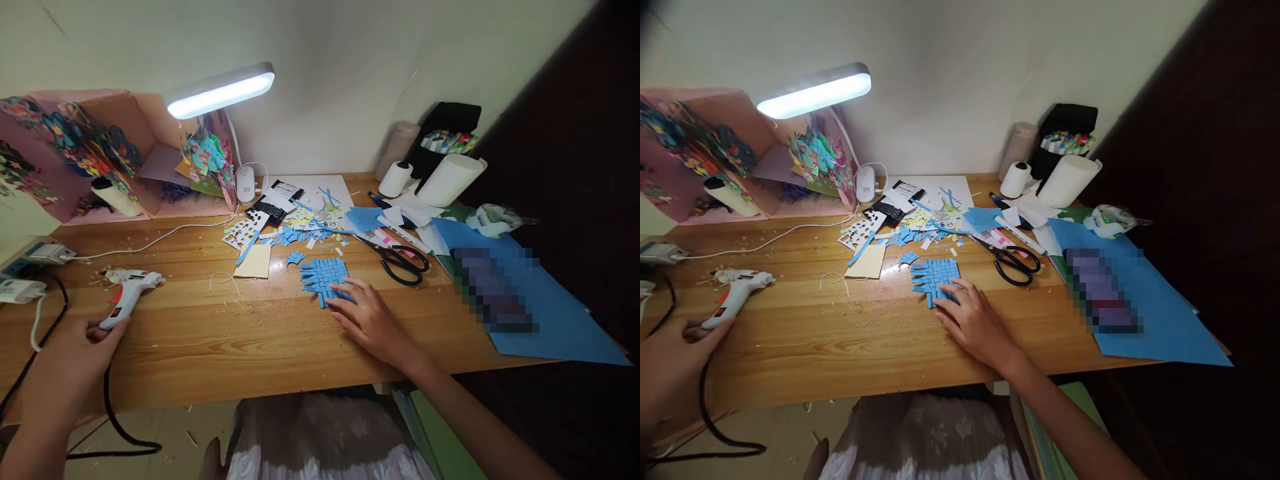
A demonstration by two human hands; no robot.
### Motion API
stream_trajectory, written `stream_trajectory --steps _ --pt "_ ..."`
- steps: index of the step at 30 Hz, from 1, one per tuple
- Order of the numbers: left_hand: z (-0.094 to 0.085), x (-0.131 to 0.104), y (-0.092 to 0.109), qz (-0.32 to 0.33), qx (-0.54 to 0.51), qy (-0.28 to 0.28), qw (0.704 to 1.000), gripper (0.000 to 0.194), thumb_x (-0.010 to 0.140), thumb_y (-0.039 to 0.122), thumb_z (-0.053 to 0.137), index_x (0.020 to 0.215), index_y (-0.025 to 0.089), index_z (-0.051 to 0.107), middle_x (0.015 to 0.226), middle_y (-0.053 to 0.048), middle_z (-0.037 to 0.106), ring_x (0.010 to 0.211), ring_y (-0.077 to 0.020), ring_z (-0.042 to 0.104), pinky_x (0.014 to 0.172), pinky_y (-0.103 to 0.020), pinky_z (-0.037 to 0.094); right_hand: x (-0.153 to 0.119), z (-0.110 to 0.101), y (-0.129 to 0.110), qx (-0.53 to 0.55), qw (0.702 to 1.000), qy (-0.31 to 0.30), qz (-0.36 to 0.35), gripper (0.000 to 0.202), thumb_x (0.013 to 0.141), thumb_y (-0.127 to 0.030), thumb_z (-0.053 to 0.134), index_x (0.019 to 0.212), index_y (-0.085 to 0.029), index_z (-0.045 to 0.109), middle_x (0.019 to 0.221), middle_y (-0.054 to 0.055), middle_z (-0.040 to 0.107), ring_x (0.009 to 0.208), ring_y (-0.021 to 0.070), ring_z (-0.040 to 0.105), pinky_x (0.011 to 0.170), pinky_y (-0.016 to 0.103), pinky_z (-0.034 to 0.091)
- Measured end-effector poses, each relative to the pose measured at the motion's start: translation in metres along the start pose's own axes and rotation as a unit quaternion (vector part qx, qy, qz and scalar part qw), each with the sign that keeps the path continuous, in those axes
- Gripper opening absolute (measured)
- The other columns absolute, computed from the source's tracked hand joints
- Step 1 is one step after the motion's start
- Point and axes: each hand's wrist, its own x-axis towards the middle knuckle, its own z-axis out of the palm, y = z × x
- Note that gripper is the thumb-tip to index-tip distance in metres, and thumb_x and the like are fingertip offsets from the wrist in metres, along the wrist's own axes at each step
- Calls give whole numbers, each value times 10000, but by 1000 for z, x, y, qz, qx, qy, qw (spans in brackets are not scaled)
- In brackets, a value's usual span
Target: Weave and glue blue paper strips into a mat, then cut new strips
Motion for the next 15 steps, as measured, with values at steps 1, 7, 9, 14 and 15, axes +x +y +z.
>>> stream_trajectory --steps 1,7,9,14,15 --pt "-3 1 3 -29 14 -6 999 364 654 538 619 774 198 570 646 16 569 598 -182 516 546 -248 362 -1 -1 0 8 1000 -7 -3 263 887 -266 490 1114 -222 614 1250 84 540 1225 271 361 1028 489 325" --pt "-13 -66 76 5 -145 55 988 316 685 510 593 741 202 550 577 53 525 534 -114 483 467 -184 334 -8 -7 -35 213 975 66 19 225 891 -198 450 1010 -252 633 1009 64 644 1025 223 534 940 432 402" --pt "-6 -109 117 105 -206 37 972 315 699 515 584 739 210 515 526 62 467 464 -99 433 424 -186 323 -9 -8 -58 359 931 17 64 234 915 -253 414 1013 -274 625 895 40 667 911 202 592 847 378 462" --pt "30 -189 204 449 -307 -33 838 129 705 216 567 683 206 440 568 35 514 494 -100 488 471 -199 396 -10 -9 -91 587 785 48 193 418 878 -474 439 1222 -249 517 1232 68 590 1117 242 543 905 353 452" --pt "36 -194 214 470 -313 -33 825 114 720 201 558 709 200 444 629 8 557 560 -118 533 517 -215 426 -12 -10 -90 587 769 89 236 392 875 -469 449 1179 -243 550 1202 64 613 1109 242 549 907 346 448"
